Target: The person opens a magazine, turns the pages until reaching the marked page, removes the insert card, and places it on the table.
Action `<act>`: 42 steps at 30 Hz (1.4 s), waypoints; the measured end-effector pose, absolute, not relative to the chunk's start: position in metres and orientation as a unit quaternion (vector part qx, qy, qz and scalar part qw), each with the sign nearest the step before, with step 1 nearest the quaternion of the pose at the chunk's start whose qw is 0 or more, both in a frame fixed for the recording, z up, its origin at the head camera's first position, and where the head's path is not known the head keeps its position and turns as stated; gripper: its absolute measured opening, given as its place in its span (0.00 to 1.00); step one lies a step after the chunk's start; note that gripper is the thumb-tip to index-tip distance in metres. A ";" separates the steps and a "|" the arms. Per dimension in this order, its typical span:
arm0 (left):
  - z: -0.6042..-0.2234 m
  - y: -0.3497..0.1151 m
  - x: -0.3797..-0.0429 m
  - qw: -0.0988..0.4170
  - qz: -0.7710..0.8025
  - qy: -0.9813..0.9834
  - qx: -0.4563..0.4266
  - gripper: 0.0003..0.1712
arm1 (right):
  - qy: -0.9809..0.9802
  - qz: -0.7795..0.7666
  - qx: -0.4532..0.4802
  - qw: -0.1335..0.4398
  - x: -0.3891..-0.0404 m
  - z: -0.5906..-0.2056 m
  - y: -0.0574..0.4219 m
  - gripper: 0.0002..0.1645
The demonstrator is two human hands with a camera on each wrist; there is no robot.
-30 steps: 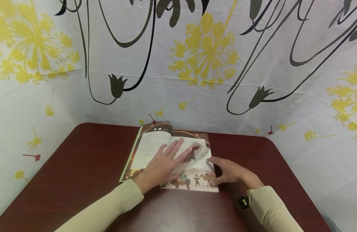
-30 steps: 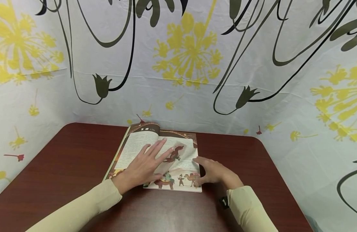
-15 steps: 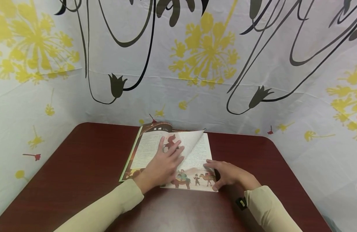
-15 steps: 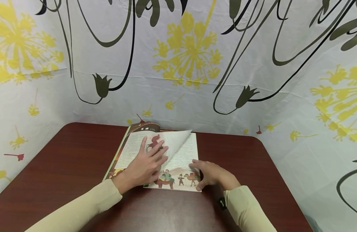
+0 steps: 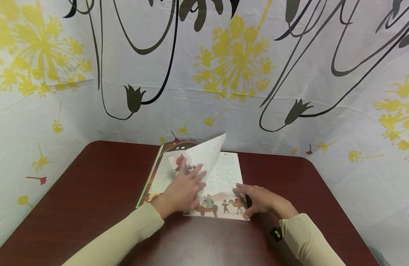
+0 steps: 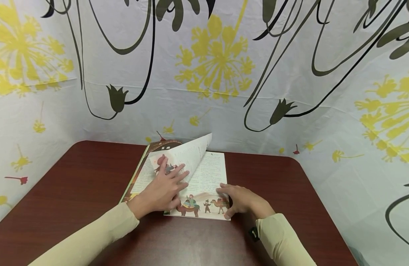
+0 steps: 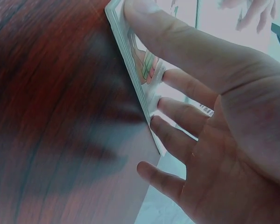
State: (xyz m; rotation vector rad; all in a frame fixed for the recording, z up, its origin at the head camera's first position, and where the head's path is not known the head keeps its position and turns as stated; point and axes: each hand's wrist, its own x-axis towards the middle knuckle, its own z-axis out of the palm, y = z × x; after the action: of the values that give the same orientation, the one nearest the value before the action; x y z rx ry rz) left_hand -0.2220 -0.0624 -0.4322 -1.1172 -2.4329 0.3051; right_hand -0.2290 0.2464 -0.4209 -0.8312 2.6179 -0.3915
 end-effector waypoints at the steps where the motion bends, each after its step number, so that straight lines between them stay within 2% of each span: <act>1: -0.432 -0.063 -0.223 0.220 0.109 -0.882 -0.403 0.19 | 0.928 -0.138 -0.295 0.182 -0.229 -0.421 0.246 0.53; 6: -0.433 -0.063 -0.226 0.213 0.095 -0.886 -0.400 0.17 | 0.929 -0.138 -0.291 0.182 -0.229 -0.422 0.246 0.53; 17: -0.428 -0.064 -0.224 0.170 0.110 -0.907 -0.368 0.34 | 0.930 -0.137 -0.286 0.186 -0.229 -0.421 0.245 0.53; 24: -0.427 -0.066 -0.223 0.175 0.136 -0.907 -0.358 0.37 | 0.930 -0.140 -0.284 0.186 -0.228 -0.420 0.245 0.52; 36: -0.425 -0.069 -0.219 0.032 0.041 -0.957 -0.287 0.40 | 0.931 -0.136 -0.286 0.183 -0.230 -0.422 0.247 0.53; 42: -0.430 -0.071 -0.221 -0.018 -0.026 -0.966 -0.256 0.41 | 0.930 -0.136 -0.288 0.181 -0.230 -0.423 0.247 0.53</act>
State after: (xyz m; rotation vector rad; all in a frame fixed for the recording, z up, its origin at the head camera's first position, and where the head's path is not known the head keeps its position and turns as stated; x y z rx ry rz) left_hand -0.2207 -0.0706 -0.4301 -0.8142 -3.0699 -0.0830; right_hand -0.2300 0.2473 -0.4230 -0.8146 2.6279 -0.3841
